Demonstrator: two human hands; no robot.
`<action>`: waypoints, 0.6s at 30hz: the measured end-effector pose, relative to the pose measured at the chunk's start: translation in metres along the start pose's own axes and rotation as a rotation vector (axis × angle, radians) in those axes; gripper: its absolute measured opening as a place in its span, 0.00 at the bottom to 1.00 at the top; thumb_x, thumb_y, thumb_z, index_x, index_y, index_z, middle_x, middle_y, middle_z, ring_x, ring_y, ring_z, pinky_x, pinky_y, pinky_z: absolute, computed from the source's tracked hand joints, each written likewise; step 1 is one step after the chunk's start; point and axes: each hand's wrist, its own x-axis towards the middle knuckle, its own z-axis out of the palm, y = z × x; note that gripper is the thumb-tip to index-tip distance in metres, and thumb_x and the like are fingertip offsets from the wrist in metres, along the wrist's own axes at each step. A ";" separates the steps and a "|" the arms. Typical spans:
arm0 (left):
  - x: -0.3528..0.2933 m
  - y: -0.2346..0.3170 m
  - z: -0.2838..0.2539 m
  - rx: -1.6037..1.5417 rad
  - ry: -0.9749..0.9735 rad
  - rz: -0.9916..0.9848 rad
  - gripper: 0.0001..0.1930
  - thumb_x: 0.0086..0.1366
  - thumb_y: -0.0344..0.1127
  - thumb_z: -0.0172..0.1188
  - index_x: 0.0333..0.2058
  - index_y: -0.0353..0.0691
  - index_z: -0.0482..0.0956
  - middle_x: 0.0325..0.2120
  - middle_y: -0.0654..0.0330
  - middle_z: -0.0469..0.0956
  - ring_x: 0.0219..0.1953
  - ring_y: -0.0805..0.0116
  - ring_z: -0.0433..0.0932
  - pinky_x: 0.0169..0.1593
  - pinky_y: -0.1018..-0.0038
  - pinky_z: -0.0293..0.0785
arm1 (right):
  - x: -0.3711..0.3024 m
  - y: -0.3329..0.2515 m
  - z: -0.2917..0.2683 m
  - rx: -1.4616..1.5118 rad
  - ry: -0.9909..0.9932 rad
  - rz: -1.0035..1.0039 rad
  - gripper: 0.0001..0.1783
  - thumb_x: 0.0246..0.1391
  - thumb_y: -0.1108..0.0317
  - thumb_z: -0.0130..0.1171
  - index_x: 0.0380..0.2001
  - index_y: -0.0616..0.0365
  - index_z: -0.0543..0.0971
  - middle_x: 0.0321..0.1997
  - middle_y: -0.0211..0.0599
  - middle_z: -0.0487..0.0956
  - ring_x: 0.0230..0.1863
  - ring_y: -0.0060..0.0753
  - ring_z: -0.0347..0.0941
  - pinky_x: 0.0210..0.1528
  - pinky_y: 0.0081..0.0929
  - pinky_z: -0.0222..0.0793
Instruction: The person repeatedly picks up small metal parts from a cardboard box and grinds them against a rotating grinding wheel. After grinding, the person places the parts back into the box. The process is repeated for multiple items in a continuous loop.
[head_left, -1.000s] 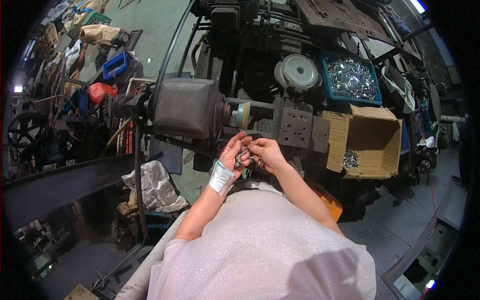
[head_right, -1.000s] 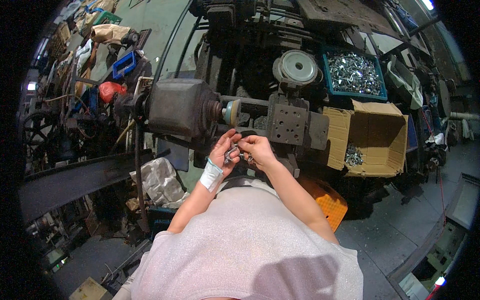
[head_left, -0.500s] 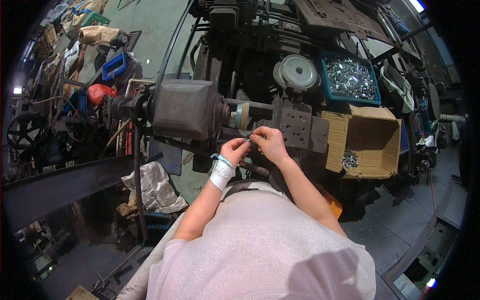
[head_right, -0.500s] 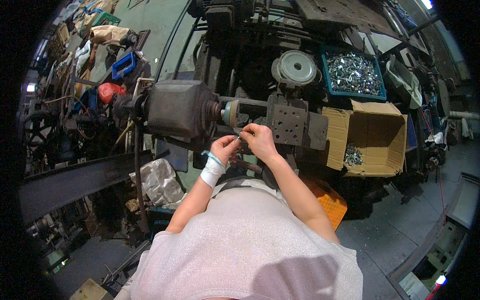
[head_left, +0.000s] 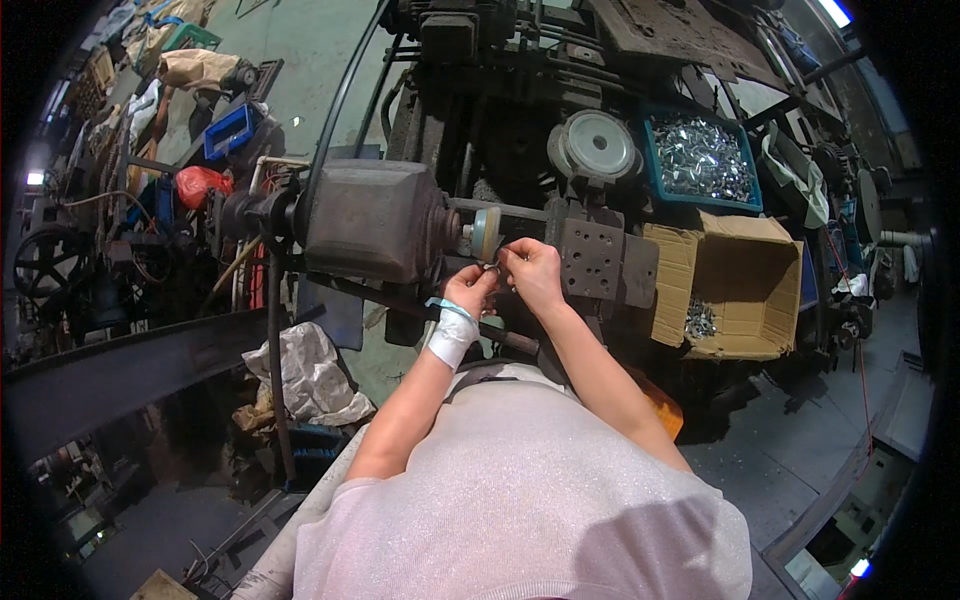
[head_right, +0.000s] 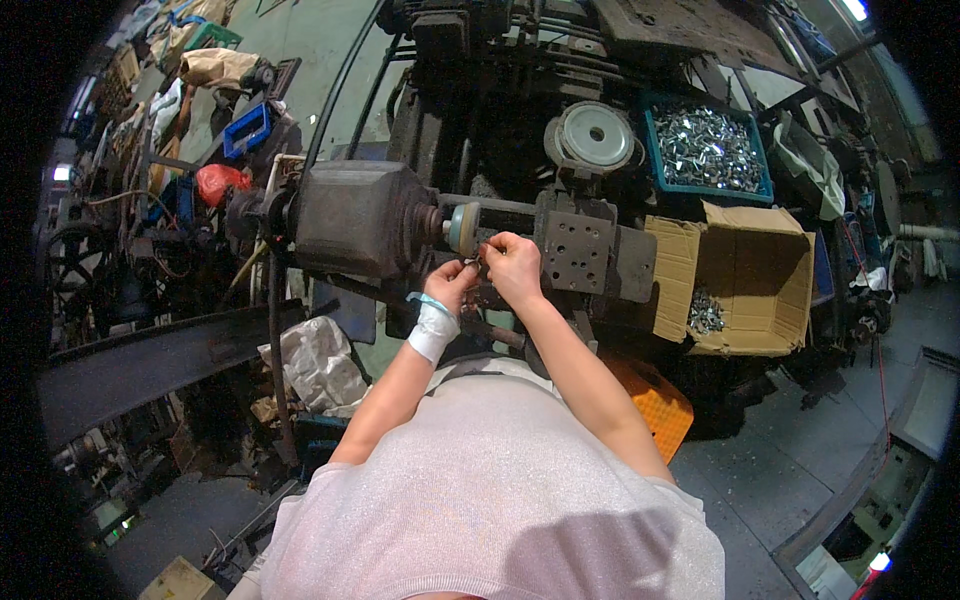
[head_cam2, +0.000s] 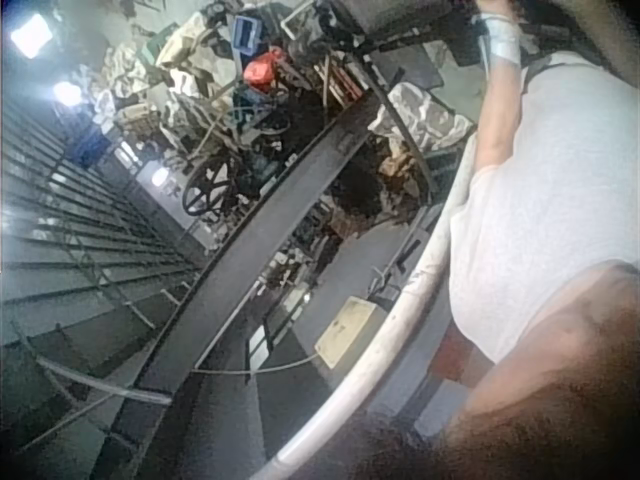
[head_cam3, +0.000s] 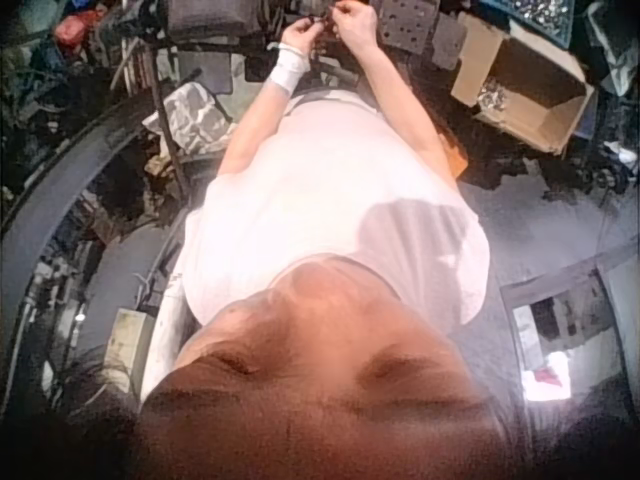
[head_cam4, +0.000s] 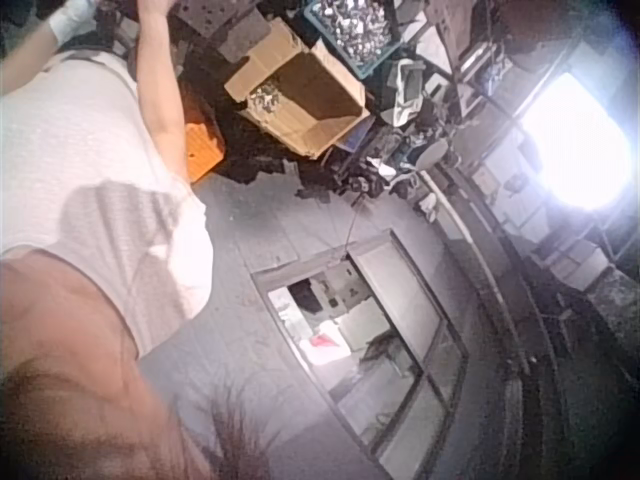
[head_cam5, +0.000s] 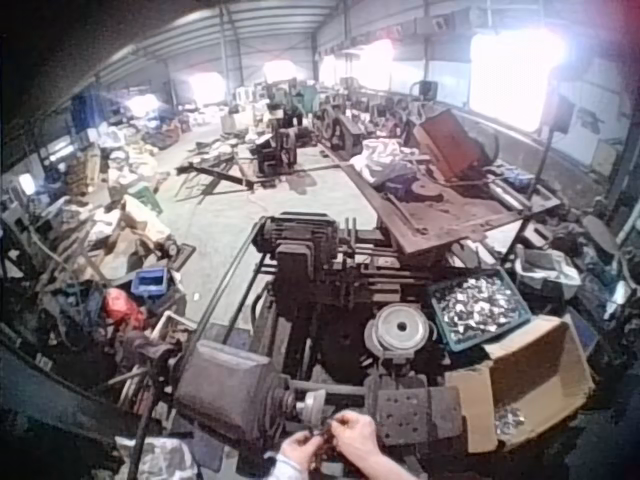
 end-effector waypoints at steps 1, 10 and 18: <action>0.002 -0.002 -0.001 0.009 0.004 0.004 0.07 0.55 0.37 0.56 0.25 0.40 0.73 0.18 0.67 0.72 0.16 0.80 0.67 0.18 0.82 0.62 | 0.000 0.000 0.001 0.010 0.003 -0.004 0.06 0.43 0.72 0.56 0.22 0.66 0.76 0.15 0.30 0.72 0.13 0.15 0.64 0.14 0.15 0.58; 0.000 -0.001 -0.007 0.049 -0.027 -0.068 0.12 0.57 0.43 0.54 0.31 0.39 0.73 0.20 0.66 0.72 0.16 0.79 0.66 0.18 0.81 0.63 | -0.005 -0.002 -0.005 0.060 -0.050 0.005 0.06 0.44 0.73 0.55 0.25 0.66 0.76 0.16 0.28 0.72 0.14 0.13 0.63 0.14 0.13 0.56; -0.009 -0.003 -0.017 -0.172 -0.252 -0.236 0.12 0.59 0.46 0.51 0.30 0.42 0.70 0.20 0.68 0.70 0.16 0.79 0.64 0.17 0.81 0.62 | -0.017 0.000 -0.016 0.259 -0.197 0.048 0.09 0.44 0.73 0.56 0.29 0.67 0.76 0.20 0.29 0.73 0.16 0.14 0.63 0.18 0.13 0.58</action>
